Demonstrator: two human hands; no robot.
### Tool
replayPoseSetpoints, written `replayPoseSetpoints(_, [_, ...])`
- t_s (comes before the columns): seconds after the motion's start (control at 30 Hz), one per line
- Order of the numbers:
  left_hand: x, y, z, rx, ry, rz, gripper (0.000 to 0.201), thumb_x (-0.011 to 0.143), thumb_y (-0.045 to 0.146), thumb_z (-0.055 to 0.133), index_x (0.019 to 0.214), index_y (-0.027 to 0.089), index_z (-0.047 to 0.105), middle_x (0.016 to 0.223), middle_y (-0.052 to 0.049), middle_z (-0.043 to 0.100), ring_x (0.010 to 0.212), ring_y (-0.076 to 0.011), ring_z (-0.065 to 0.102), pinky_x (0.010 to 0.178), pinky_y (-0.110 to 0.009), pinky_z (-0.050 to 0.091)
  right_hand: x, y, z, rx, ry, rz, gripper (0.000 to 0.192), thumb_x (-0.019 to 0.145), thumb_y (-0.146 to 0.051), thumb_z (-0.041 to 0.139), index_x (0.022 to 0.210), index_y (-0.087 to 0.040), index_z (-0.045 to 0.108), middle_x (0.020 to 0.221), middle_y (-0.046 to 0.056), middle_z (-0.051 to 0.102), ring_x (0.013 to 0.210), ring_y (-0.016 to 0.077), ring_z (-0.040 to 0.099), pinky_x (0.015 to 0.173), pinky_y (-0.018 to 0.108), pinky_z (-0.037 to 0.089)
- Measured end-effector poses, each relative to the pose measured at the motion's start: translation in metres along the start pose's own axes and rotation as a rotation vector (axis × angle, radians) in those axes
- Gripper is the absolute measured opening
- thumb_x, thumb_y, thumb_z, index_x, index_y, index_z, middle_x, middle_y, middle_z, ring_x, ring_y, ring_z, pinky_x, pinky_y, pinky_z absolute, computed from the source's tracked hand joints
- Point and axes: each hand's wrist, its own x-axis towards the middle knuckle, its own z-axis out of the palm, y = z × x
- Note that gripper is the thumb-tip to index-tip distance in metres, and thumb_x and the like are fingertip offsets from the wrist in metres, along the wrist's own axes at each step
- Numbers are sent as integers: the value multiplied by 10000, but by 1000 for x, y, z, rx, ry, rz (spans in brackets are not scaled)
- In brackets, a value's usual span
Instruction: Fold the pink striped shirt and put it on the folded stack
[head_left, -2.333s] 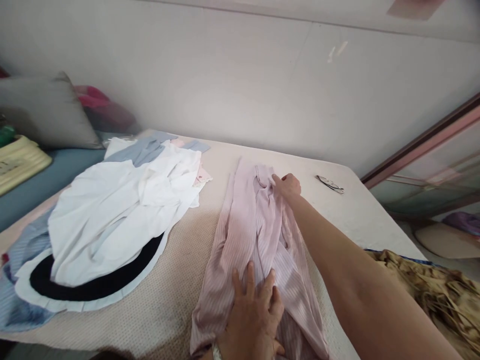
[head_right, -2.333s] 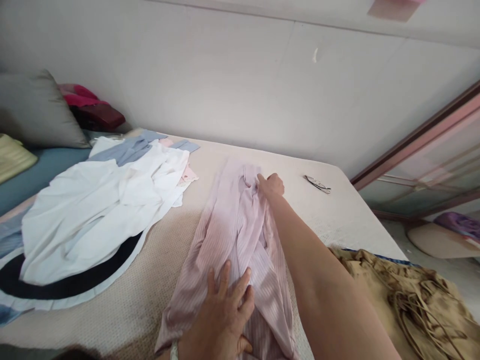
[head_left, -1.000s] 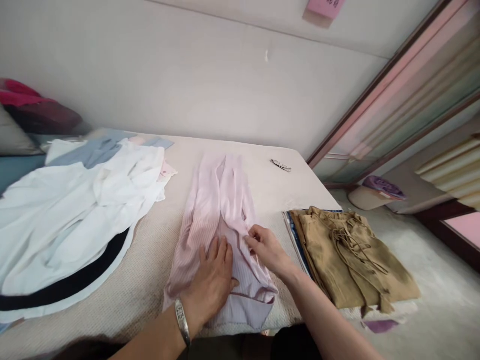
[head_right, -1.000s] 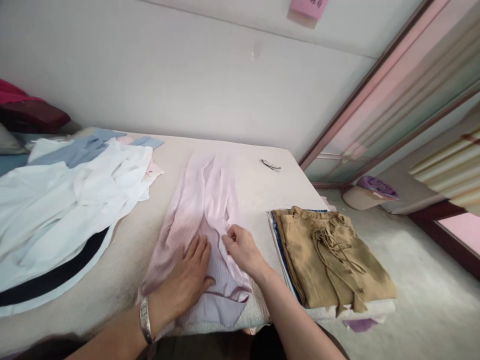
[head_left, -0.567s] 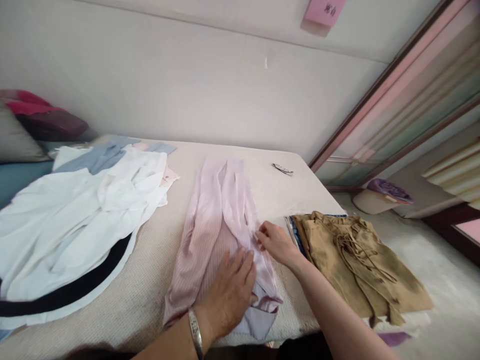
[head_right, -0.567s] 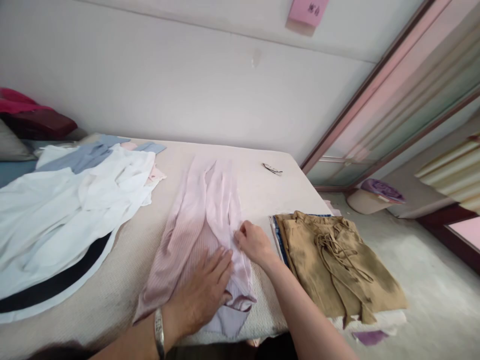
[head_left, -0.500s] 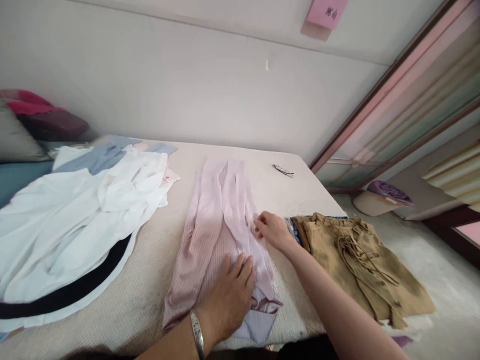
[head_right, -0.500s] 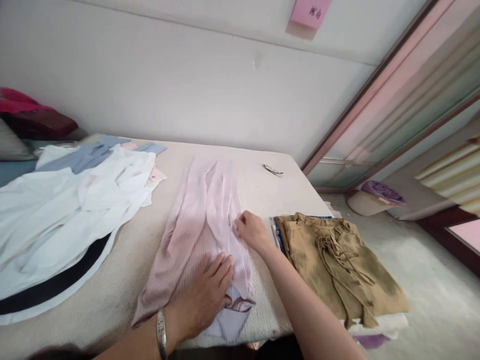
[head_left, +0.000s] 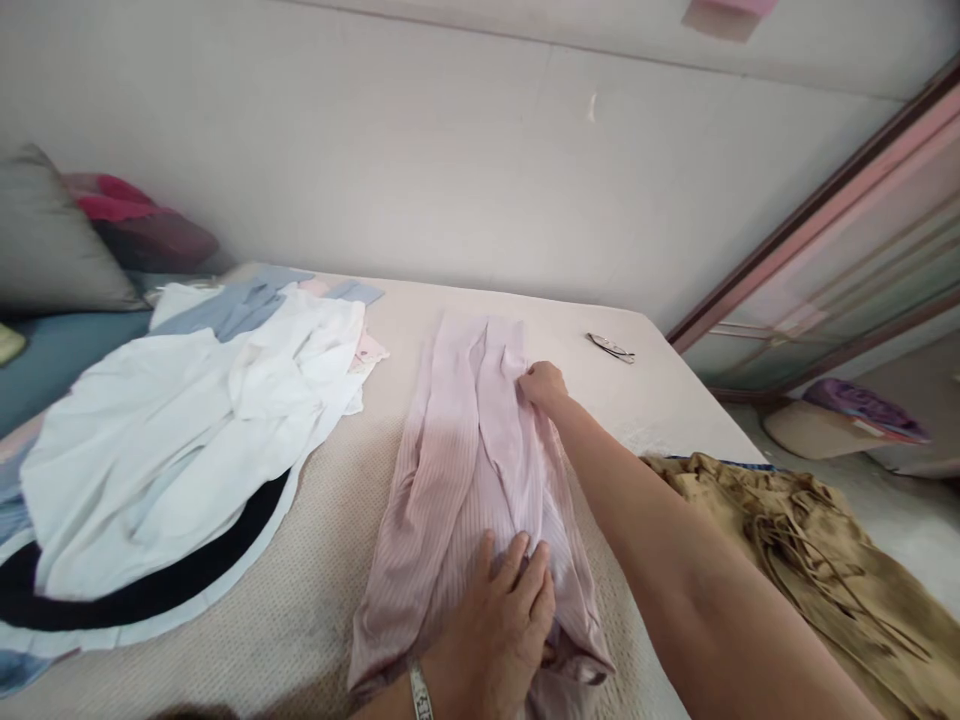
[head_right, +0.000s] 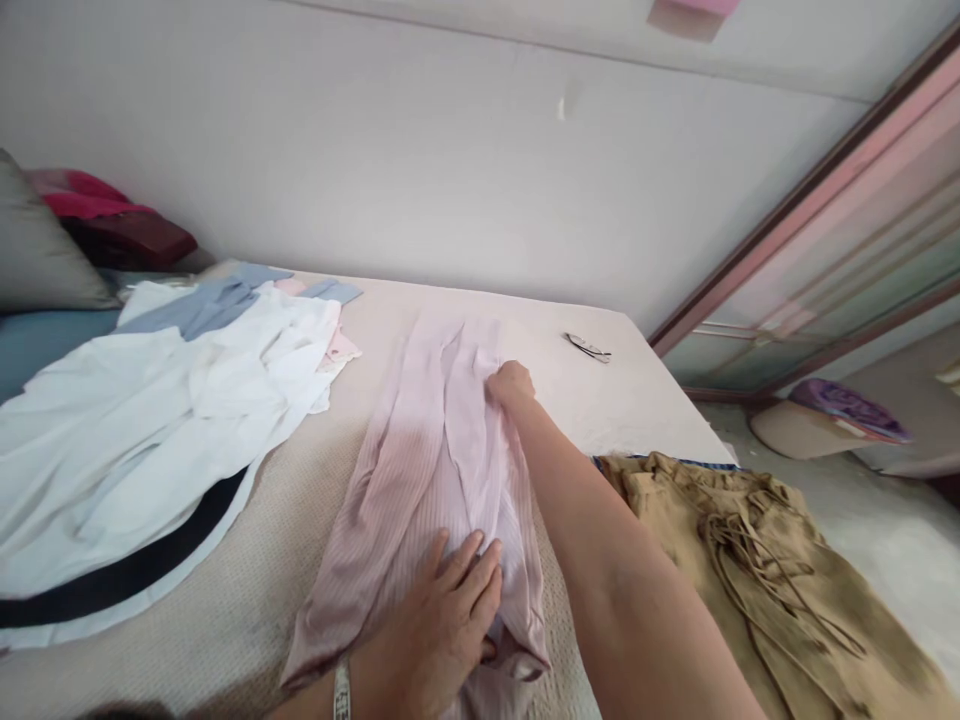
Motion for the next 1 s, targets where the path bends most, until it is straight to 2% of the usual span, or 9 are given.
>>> replayPoseSetpoints(0.13, [0, 3, -9, -36, -30, -1, 553, 1053, 382, 329, 1516, 100, 435, 1615, -174, 385, 1505, -368, 295, 1165, -631, 308, -27, 2, -19, -3, 8, -61, 220, 906, -277, 570, 1032, -129, 674, 935, 149, 737, 895, 228, 686, 800, 315, 494])
replayPoseSetpoints(0.23, [-1, 6, -21, -47, -61, 1, 502, 1020, 243, 368, 1500, 115, 440, 1629, -170, 354, 1497, -377, 297, 1154, -639, 312, -79, 13, -40, -2, 3, -140, 209, 933, -269, 527, 1068, -158, 642, 902, 97, 740, 777, 178, 674, 774, 284, 476])
replayPoseSetpoints(0.33, [1, 4, -30, -73, -71, -39, 473, 963, 116, 388, 1424, 131, 497, 1623, -169, 355, 1457, -355, 364, 1140, -582, 359, -149, 34, -60, 51, -138, -328, 130, 929, -209, 481, 931, -197, 611, 800, 34, 726, 606, 128, 630, 680, 249, 448])
replayPoseSetpoints(0.43, [6, -6, -34, -66, -66, -144, 511, 911, 16, 351, 1388, 103, 510, 1603, -185, 381, 1436, -331, 404, 1155, -527, 359, -208, 59, -74, 127, -282, -369, 175, 949, -209, 426, 827, -217, 552, 733, 4, 699, 540, 114, 600, 616, 243, 424])
replayPoseSetpoints(0.5, [9, -14, -31, -43, -63, -198, 578, 871, -28, 329, 1425, 64, 467, 1609, -206, 368, 1467, -333, 370, 1175, -528, 332, -231, 73, -78, 152, -384, -362, 216, 964, -229, 411, 784, -220, 530, 723, 7, 688, 566, 120, 607, 618, 245, 422])
replayPoseSetpoints(0.63, [11, -20, -19, -39, -87, -157, 707, 803, -43, 351, 1504, 51, 364, 1648, -208, 307, 1548, -293, 242, 1216, -518, 272, -246, 85, -70, 127, -561, -398, 213, 927, -375, 560, 781, -220, 559, 737, 7, 678, 671, 150, 620, 630, 256, 407])
replayPoseSetpoints(0.73, [10, -16, -12, -40, -114, -108, 731, 802, -24, 349, 1529, 54, 326, 1653, -205, 300, 1565, -262, 200, 1236, -496, 256, -247, 83, -56, -72, -539, -411, 295, 727, -424, 781, 843, -223, 599, 800, 19, 690, 743, 190, 621, 621, 274, 366])
replayPoseSetpoints(0.87, [11, -13, -7, -19, -99, -133, 763, 787, -22, 350, 1545, 32, 289, 1665, -220, 254, 1572, -277, 152, 1237, -500, 264, -246, 79, -46, -278, -439, -383, 73, 821, -282, 622, 837, -211, 625, 842, 73, 699, 787, 217, 642, 631, 295, 335])
replayPoseSetpoints(1.0, [12, -15, 1, -15, -65, -99, 689, 888, 42, 361, 1571, 96, 287, 1676, -181, 253, 1582, -278, 99, 1237, -544, 258, -243, 87, -52, -203, -538, -372, 98, 806, -184, 574, 727, -212, 623, 760, 49, 689, 725, 183, 637, 609, 276, 341])
